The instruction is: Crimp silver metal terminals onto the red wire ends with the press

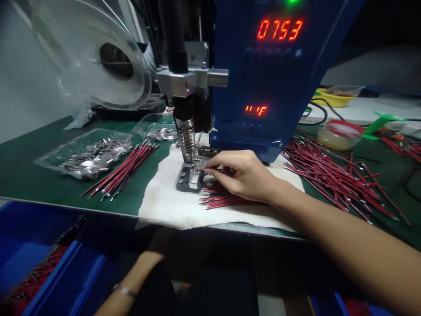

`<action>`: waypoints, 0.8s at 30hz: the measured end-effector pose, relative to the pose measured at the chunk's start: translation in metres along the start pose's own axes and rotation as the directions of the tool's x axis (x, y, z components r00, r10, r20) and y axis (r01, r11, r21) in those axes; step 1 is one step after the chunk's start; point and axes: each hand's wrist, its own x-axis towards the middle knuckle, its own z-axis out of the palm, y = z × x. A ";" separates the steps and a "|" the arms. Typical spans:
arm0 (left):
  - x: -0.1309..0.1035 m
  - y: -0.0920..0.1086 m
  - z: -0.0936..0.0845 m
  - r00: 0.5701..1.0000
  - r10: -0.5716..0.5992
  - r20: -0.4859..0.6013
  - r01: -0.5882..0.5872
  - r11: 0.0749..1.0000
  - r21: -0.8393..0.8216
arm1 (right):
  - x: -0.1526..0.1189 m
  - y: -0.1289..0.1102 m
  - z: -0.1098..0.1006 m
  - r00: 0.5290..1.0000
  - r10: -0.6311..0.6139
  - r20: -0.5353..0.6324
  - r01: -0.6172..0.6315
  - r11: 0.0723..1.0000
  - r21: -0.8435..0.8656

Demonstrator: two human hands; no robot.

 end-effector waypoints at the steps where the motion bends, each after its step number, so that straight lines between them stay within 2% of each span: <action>1: -0.007 -0.011 -0.012 0.998 -0.037 -0.048 0.039 0.999 0.034 | 0.000 0.000 0.000 1.000 -0.003 -0.002 0.003 1.000 0.002; 4: -0.045 -0.047 -0.033 0.955 -0.183 -0.232 0.206 0.975 0.080 | 0.001 0.001 0.000 1.000 -0.007 0.007 0.007 1.000 0.017; 6: -0.072 -0.065 -0.033 0.911 -0.326 -0.253 0.351 0.934 0.059 | 0.000 0.002 0.000 1.000 -0.008 0.019 0.008 1.000 0.025; 8: -0.091 -0.073 -0.025 0.908 -0.337 -0.247 0.362 0.930 0.063 | 0.000 0.002 0.001 1.000 -0.015 0.019 0.014 1.000 0.022; 12: -0.110 -0.069 -0.009 0.916 -0.247 -0.315 0.306 0.939 0.155 | 0.000 0.002 0.001 0.999 -0.035 0.008 0.034 0.999 0.020; 14: -0.118 -0.064 -0.008 0.936 -0.201 -0.288 0.265 0.943 0.203 | 0.000 0.002 0.001 0.999 -0.034 0.008 0.034 0.999 0.017; 17: -0.133 -0.049 -0.018 0.976 -0.100 -0.195 0.147 0.958 0.246 | 0.000 0.002 0.000 1.000 -0.027 0.010 0.027 1.000 0.009; 19: -0.142 -0.031 -0.033 0.985 -0.029 -0.171 0.067 0.973 0.221 | 0.000 0.002 0.000 1.000 -0.027 0.014 0.027 1.000 0.010; 20: -0.146 -0.019 -0.044 0.979 0.066 -0.194 -0.025 0.978 0.207 | 0.000 0.002 -0.001 1.000 -0.026 0.015 0.025 1.000 0.010; 21: -0.150 -0.005 -0.058 0.948 0.184 -0.258 -0.131 0.969 0.209 | 0.000 0.002 -0.001 1.000 -0.024 0.014 0.024 1.000 0.010; 22: -0.152 0.010 -0.074 0.891 0.287 -0.353 -0.216 0.949 0.228 | 0.000 0.002 -0.001 1.000 -0.021 0.014 0.021 1.000 0.008; 24: -0.154 0.044 -0.113 0.735 0.415 -0.537 -0.308 0.909 0.281 | -0.001 0.002 -0.002 1.000 -0.018 0.017 0.018 1.000 0.007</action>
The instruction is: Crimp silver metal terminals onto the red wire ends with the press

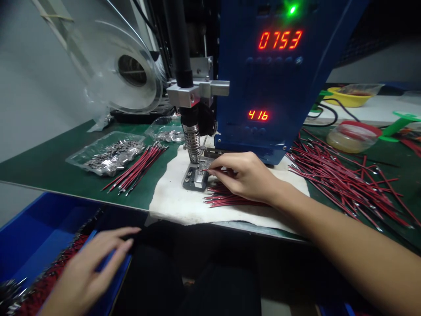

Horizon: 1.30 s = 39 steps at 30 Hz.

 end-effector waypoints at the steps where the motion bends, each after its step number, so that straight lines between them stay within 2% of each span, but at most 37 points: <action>1: 0.020 0.008 -0.017 0.992 0.044 -0.116 -0.045 0.999 -0.002 | 0.000 0.000 0.000 1.000 0.000 0.002 0.000 1.000 0.001; 2: 0.041 0.015 -0.032 0.956 0.049 -0.288 -0.047 0.999 0.015 | 0.000 0.000 0.000 1.000 0.001 0.004 -0.001 1.000 0.001; 3: 0.063 0.018 -0.046 0.896 0.037 -0.442 -0.013 0.998 0.056 | 0.000 0.000 0.000 1.000 0.000 0.005 0.000 1.000 0.000; 4: 0.086 0.018 -0.058 0.853 0.011 -0.521 0.043 0.995 0.090 | 0.000 0.000 0.000 1.000 0.002 0.007 -0.001 1.000 -0.004; 5: 0.108 0.014 -0.067 0.838 -0.032 -0.545 0.107 0.988 0.107 | 0.000 0.001 0.000 1.000 0.002 0.006 -0.002 1.000 -0.009; 6: 0.130 0.008 -0.073 0.849 -0.029 -0.528 0.103 0.988 0.113 | 0.000 0.001 0.000 1.000 0.002 0.004 -0.002 1.000 -0.015; 9: 0.186 -0.020 -0.077 0.936 -0.015 -0.350 0.074 0.985 0.156 | 0.000 0.001 -0.001 1.000 -0.007 -0.005 0.007 1.000 -0.025; 11: 0.210 -0.036 -0.073 0.981 -0.108 -0.160 0.145 0.958 0.246 | 0.000 0.002 -0.001 1.000 -0.011 -0.003 0.011 1.000 -0.025; 13: 0.223 -0.045 -0.068 0.985 -0.171 -0.001 0.164 0.944 0.287 | -0.001 0.002 -0.001 1.000 -0.009 -0.001 0.009 1.000 -0.023; 15: 0.228 -0.047 -0.065 0.978 -0.192 0.083 0.161 0.945 0.285 | -0.001 0.003 0.000 1.000 -0.006 0.000 0.006 1.000 -0.019; 17: 0.229 -0.045 -0.064 0.973 -0.199 0.112 0.163 0.948 0.272 | 0.000 0.004 0.000 1.000 -0.006 0.002 0.006 1.000 -0.012; 21: 0.229 -0.046 -0.060 0.972 -0.215 0.092 0.190 0.955 0.230 | 0.001 0.002 0.000 1.000 -0.016 0.003 0.016 1.000 -0.010; 25: 0.234 -0.055 -0.055 0.972 -0.231 -0.051 0.236 0.958 0.161 | 0.001 0.003 0.000 1.000 -0.001 0.007 0.001 1.000 -0.024; 26: 0.235 -0.056 -0.055 0.967 -0.232 -0.107 0.247 0.957 0.151 | 0.001 0.004 0.000 1.000 0.002 0.009 -0.002 1.000 -0.026; 28: 0.233 -0.052 -0.058 0.934 -0.208 -0.291 0.254 0.959 0.130 | 0.001 0.005 0.000 1.000 0.003 0.011 -0.002 1.000 -0.028; 29: 0.230 -0.046 -0.061 0.905 -0.176 -0.388 0.234 0.966 0.107 | 0.000 0.005 0.000 1.000 -0.001 0.014 0.001 1.000 -0.027; 31: 0.220 -0.023 -0.064 0.807 -0.080 -0.585 0.104 0.995 0.006 | 0.000 0.005 0.000 1.000 -0.007 0.021 0.008 1.000 -0.026; 33: 0.205 0.011 -0.060 0.799 -0.039 -0.601 -0.113 0.970 -0.213 | 0.000 0.004 -0.001 1.000 -0.009 0.026 0.009 1.000 -0.022; 34: 0.196 0.030 -0.055 0.818 -0.047 -0.573 -0.172 0.931 -0.323 | 0.000 0.004 -0.001 1.000 -0.005 0.027 0.005 1.000 -0.020; 35: 0.188 0.049 -0.046 0.864 -0.080 -0.497 -0.190 0.862 -0.470 | 0.000 0.003 -0.001 1.000 0.001 0.027 -0.001 1.000 -0.018; 37: 0.174 0.080 -0.024 0.920 -0.202 -0.337 -0.131 0.649 -0.749 | 0.000 0.003 -0.001 0.999 0.017 0.034 -0.016 1.000 -0.012; 39: 0.166 0.100 0.000 0.946 -0.279 -0.166 -0.014 0.476 -0.880 | 0.000 0.004 0.000 0.999 0.030 0.041 -0.030 1.000 -0.005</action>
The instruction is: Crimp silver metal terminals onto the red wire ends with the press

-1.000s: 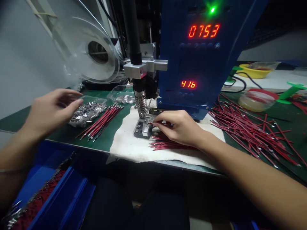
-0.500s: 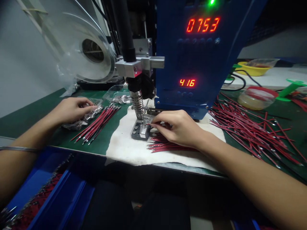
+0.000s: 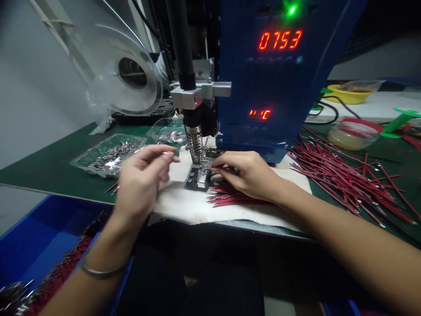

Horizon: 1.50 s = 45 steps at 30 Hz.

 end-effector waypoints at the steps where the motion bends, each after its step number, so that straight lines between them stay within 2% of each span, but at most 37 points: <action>1: -0.005 -0.007 0.009 0.997 -0.076 0.030 0.078 0.994 -0.075 | 0.000 0.000 0.001 1.000 0.006 0.000 -0.006 1.000 0.003; 3: -0.010 -0.018 0.021 0.978 -0.202 0.057 0.209 0.958 -0.196 | 0.000 0.000 0.001 1.000 0.016 -0.014 -0.016 1.000 0.008; 5: -0.010 -0.024 0.025 0.967 -0.251 0.046 0.254 0.931 -0.262 | 0.000 -0.001 0.002 0.999 0.024 -0.028 -0.024 1.000 0.014; 9: -0.010 -0.028 0.025 0.969 -0.246 -0.016 0.235 0.943 -0.237 | 0.003 -0.008 -0.002 0.999 0.038 0.017 -0.039 0.997 0.068; 14: -0.013 -0.032 0.023 0.982 -0.186 -0.025 0.181 0.975 -0.130 | 0.020 -0.011 -0.008 0.992 -0.015 0.122 -0.010 0.980 0.198; 18: -0.014 -0.034 0.023 0.984 -0.173 -0.031 0.170 0.981 -0.093 | 0.034 -0.010 -0.012 0.945 -0.071 0.320 -0.046 0.938 0.344; 20: -0.014 -0.033 0.023 0.981 -0.194 -0.024 0.192 0.977 -0.091 | 0.035 -0.009 -0.014 0.925 -0.081 0.371 -0.073 0.920 0.384; 22: -0.014 -0.032 0.023 0.978 -0.208 -0.014 0.206 0.973 -0.104 | 0.031 -0.007 -0.014 0.951 -0.044 0.305 -0.073 0.929 0.363; 24: -0.014 -0.031 0.024 0.977 -0.214 -0.006 0.212 0.969 -0.125 | 0.023 -0.005 -0.011 0.984 0.068 0.163 -0.110 0.958 0.264; 27: -0.014 -0.030 0.024 0.978 -0.207 -0.013 0.204 0.973 -0.113 | 0.013 -0.003 -0.004 0.976 0.216 0.028 -0.218 0.970 0.111; 33: -0.013 -0.034 0.024 0.986 -0.163 -0.015 0.163 0.986 -0.038 | 0.009 -0.003 0.006 0.985 0.172 -0.009 -0.171 0.983 0.069; 39: -0.014 -0.035 0.024 0.990 -0.140 0.004 0.140 0.990 -0.010 | 0.008 -0.006 0.007 0.990 0.140 -0.033 -0.138 0.989 0.054; 45: -0.015 -0.031 0.025 0.989 -0.148 -0.030 0.149 0.988 0.039 | 0.008 -0.006 0.007 0.992 0.124 -0.037 -0.122 0.992 0.042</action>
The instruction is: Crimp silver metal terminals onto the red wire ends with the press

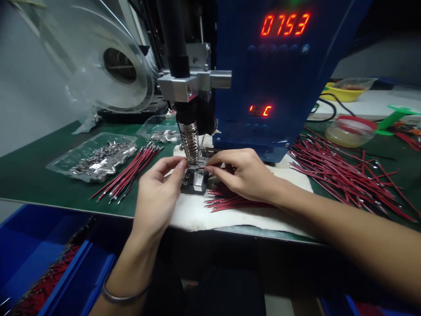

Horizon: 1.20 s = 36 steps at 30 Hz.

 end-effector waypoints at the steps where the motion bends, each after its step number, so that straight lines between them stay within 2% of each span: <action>1: 0.000 0.000 0.000 1.000 -0.004 0.003 0.004 1.000 0.004 | 0.000 0.000 0.000 1.000 -0.003 0.000 0.003 1.000 0.002; 10: 0.000 0.000 0.001 0.999 -0.007 0.044 0.007 1.000 -0.007 | 0.000 -0.006 0.002 0.999 0.026 -0.021 -0.026 1.000 -0.010; 15: -0.001 -0.001 0.001 0.999 0.040 0.035 -0.040 0.999 0.012 | 0.000 -0.009 0.004 0.998 0.045 -0.044 -0.045 0.999 -0.009; 25: -0.002 -0.001 -0.001 1.000 -0.003 0.026 0.003 1.000 0.011 | -0.002 -0.003 0.004 0.997 -0.073 -0.037 0.071 0.997 -0.042; 36: -0.002 0.000 -0.001 1.000 -0.014 0.011 0.013 0.999 0.042 | -0.002 -0.004 0.001 0.994 -0.109 -0.018 0.108 0.993 -0.040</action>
